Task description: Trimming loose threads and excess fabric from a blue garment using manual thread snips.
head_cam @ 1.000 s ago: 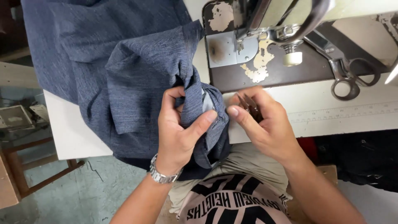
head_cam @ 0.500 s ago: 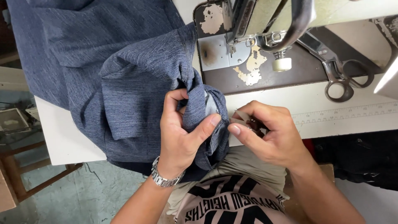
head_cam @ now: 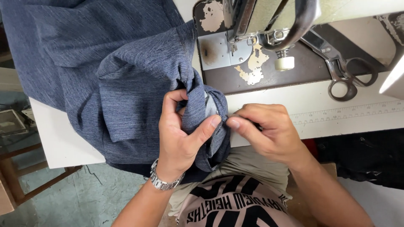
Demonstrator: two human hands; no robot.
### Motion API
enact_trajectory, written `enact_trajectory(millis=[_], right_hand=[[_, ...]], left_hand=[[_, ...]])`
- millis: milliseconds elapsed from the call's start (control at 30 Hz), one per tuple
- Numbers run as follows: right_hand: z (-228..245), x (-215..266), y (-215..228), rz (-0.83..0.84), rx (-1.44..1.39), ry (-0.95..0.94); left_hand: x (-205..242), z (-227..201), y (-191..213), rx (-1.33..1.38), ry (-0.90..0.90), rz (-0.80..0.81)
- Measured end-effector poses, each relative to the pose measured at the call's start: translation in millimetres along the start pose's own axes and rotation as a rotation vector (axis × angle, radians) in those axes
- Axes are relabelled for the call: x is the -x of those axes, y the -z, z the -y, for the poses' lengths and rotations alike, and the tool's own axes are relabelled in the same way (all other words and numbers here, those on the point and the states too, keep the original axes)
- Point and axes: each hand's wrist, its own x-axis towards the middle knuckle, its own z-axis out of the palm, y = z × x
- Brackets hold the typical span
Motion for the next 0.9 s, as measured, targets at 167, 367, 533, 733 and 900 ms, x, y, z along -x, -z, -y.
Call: enact_trajectory(millis=[167,367,533,733,900], right_hand=[[3.4,34.7,-7.1,-0.227,0.005,-0.055],[44.4,29.4,-53.6,-0.067,0.218,-0.167],[21.5,23.6,-44.2,-0.201,0.056,-0.076],[-6.2,18.4,-37.0,-0.084,-1.241,-0.408],[-17.5,21.4,-51.9,-0.036,-1.549,-0.403]], left_hand=[[17.4,-13.4,6.0,-0.310,-0.202,-0.166],[45.9,-29.6,12.1,-0.097,-0.164,-0.137],[58.7,-45.3,41.0,0.053,-0.159,0.265],[29.0,-58.6,41.5,-0.684,-0.720,0.235],[55.9,-45.4,34.6,-0.506,-0.628,-0.126]])
